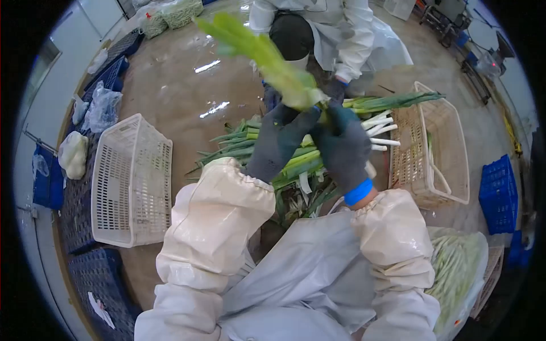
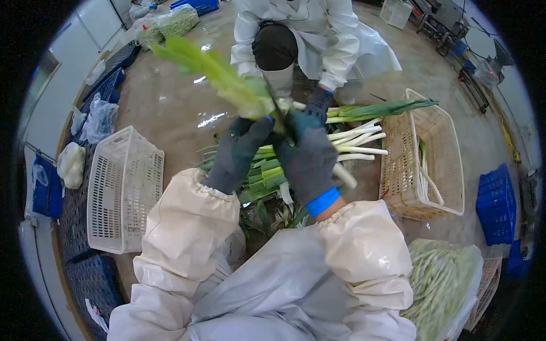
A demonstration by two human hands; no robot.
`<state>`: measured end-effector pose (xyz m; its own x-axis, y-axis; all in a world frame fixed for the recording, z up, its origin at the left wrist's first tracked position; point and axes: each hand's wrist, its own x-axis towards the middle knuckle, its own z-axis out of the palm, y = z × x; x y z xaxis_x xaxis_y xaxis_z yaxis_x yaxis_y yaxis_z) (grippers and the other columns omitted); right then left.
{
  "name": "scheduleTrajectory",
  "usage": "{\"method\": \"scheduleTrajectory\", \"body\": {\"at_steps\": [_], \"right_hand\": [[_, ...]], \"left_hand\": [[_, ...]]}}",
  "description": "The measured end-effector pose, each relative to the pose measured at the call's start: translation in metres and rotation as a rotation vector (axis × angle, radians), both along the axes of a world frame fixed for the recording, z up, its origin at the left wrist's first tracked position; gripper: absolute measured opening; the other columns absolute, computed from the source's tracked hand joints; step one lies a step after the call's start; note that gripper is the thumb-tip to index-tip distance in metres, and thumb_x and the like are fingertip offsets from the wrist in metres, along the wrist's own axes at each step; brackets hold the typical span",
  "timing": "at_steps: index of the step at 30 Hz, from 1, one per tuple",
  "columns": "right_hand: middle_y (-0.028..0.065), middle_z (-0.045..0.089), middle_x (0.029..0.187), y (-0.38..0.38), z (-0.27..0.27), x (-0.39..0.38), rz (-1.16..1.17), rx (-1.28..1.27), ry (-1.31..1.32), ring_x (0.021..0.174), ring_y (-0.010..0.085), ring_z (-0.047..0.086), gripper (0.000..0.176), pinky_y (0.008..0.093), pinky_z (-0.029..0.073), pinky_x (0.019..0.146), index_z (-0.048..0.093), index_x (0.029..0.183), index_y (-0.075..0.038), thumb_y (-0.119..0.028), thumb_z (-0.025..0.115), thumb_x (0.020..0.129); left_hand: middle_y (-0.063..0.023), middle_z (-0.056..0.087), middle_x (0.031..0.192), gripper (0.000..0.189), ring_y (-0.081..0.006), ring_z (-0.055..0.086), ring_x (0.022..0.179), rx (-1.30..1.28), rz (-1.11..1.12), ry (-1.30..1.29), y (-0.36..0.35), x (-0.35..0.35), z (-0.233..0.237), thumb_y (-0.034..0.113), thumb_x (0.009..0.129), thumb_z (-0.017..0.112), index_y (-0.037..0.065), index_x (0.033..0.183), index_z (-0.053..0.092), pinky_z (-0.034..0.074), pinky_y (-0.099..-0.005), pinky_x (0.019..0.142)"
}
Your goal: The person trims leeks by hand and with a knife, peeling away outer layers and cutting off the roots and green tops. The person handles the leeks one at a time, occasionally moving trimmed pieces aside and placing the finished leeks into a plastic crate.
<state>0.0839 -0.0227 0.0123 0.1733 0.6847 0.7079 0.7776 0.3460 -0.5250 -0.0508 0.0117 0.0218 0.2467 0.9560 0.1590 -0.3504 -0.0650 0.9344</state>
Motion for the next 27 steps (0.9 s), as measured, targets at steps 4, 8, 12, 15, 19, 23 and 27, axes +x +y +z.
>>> {"method": "scheduleTrajectory", "body": {"at_steps": [4,8,12,15,19,23,27], "right_hand": [[0.0121,0.068,0.086,-0.001,0.006,-0.002,0.283,-0.2,0.342,0.075,0.0234,0.066,0.021,0.0331,0.05,0.068,0.068,0.094,-0.004,-0.018,0.073,0.079],[0.0028,0.065,0.073,0.002,0.021,0.012,0.225,-0.435,0.761,0.062,0.0076,0.055,0.021,0.0255,0.045,0.058,0.069,0.095,-0.003,-0.02,0.07,0.083],[0.0005,0.062,0.071,0.005,0.021,0.01,0.303,-0.446,0.775,0.061,0.0078,0.054,0.029,0.0253,0.044,0.057,0.068,0.095,0.0,-0.025,0.074,0.079],[0.0041,0.064,0.073,0.007,0.015,0.01,0.354,-0.449,0.562,0.06,0.0112,0.056,0.032,0.028,0.046,0.058,0.068,0.092,0.0,-0.028,0.076,0.076],[0.0107,0.064,0.075,0.005,0.013,0.009,0.371,-0.493,0.318,0.059,0.0193,0.06,0.031,0.0321,0.047,0.059,0.067,0.086,-0.002,-0.029,0.077,0.074],[0.0136,0.06,0.07,-0.008,0.019,-0.003,0.284,-0.39,0.028,0.058,0.0256,0.058,0.027,0.0339,0.046,0.057,0.065,0.081,-0.003,-0.026,0.077,0.074],[0.0119,0.057,0.063,-0.004,0.013,0.0,0.234,-0.12,0.09,0.054,0.0198,0.056,0.024,0.0316,0.044,0.054,0.063,0.079,-0.003,-0.021,0.078,0.074]], "left_hand": [[-0.007,0.063,0.108,0.036,-0.013,0.06,0.093,-0.01,0.011,0.025,0.017,-0.011,-0.016,0.021,0.091,0.06,-0.001,0.12,0.056,0.048,-0.0283,0.08],[-0.0047,0.062,0.099,0.036,-0.0112,0.059,0.086,-0.01,-0.067,0.013,0.023,-0.018,-0.023,0.025,0.093,0.055,0.0,0.119,0.055,0.048,-0.0266,0.076],[-0.0039,0.061,0.096,0.034,-0.0098,0.058,0.085,-0.1,-0.141,-0.047,0.015,-0.014,-0.016,0.025,0.093,0.055,0.001,0.116,0.056,0.047,-0.0268,0.076],[-0.0036,0.062,0.095,0.033,-0.0097,0.059,0.083,-0.129,-0.112,-0.18,0.011,-0.007,-0.014,0.026,0.093,0.055,0.001,0.114,0.057,0.048,-0.0263,0.074],[-0.0075,0.063,0.094,0.035,-0.0162,0.062,0.08,-0.146,-0.075,-0.178,0.016,-0.008,-0.022,0.029,0.093,0.057,0.002,0.115,0.055,0.05,-0.0286,0.075],[-0.0052,0.063,0.09,0.035,-0.014,0.061,0.075,-0.178,0.083,-0.213,0.025,-0.017,-0.028,0.034,0.094,0.054,0.003,0.11,0.058,0.05,-0.0271,0.067],[-0.0095,0.062,0.09,0.04,-0.0216,0.062,0.075,-0.222,0.308,-0.268,0.044,-0.046,-0.025,0.04,0.094,0.053,0.004,0.112,0.056,0.052,-0.0358,0.067]]}}
